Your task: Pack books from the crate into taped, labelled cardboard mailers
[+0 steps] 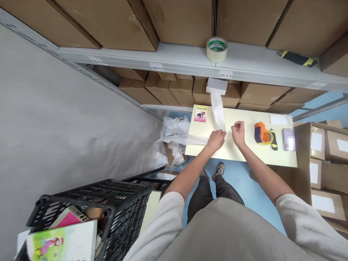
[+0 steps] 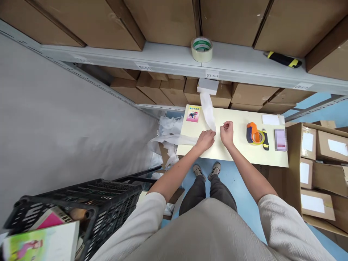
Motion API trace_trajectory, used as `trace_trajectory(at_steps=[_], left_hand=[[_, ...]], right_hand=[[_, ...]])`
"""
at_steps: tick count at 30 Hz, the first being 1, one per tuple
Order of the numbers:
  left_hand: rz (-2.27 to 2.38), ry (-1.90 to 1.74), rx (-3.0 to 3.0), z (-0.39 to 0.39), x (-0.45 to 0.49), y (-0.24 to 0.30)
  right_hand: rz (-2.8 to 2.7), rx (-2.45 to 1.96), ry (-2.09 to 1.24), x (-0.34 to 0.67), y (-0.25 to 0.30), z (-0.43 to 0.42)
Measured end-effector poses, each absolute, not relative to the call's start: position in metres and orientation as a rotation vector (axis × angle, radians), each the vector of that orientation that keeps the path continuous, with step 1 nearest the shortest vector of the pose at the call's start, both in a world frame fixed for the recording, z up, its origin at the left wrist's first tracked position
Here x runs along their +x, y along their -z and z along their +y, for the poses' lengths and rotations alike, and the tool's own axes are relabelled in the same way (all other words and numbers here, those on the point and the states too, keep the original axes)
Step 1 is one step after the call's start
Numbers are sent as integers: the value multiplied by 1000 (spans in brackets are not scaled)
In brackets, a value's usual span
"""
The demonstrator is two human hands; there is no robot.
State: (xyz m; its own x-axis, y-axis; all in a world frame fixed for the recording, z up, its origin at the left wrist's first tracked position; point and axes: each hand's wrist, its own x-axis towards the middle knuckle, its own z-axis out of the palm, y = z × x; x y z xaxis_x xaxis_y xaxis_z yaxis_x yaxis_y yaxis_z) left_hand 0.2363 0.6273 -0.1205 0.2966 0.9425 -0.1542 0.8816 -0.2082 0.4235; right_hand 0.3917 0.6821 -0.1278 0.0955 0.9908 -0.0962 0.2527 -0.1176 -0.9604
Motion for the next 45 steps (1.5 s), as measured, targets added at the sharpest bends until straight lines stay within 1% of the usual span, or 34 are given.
trace_trajectory(at_steps=[5,11,15,18,21,24,29,34,37,41,45], left_hand=[[1546,57,2199,615,260,146],[1563,111,2215,606,259,157],[1627,153,2163,607,249,161],[1673,183,2090,609,236,162],[1734,161,2042,615,218,159],[1872,76,2014,631,197,150],[2034,-106,2009,659,167,137],[1929,-60,2108,646,159,147],[1843,53,2123,628,156,158],[1774,126,2131,615,147,167],[1700,80,2159,618,141,167]], right_hand=[[-1748,-1425,-933,409,122,680],[-2564,-1411,-677,435,147,697],[-2792,-1451,-546,446,166,705],[-2820,-1503,-489,449,172,704],[-2756,-1540,-536,445,170,700],[-2624,-1514,-587,434,161,698],[-2434,-1463,-480,416,149,693],[-2627,-1460,-498,411,158,679],[-2756,-1585,-569,411,169,672],[-2705,-1756,-670,405,176,671],[-2606,-1601,-659,381,172,679]])
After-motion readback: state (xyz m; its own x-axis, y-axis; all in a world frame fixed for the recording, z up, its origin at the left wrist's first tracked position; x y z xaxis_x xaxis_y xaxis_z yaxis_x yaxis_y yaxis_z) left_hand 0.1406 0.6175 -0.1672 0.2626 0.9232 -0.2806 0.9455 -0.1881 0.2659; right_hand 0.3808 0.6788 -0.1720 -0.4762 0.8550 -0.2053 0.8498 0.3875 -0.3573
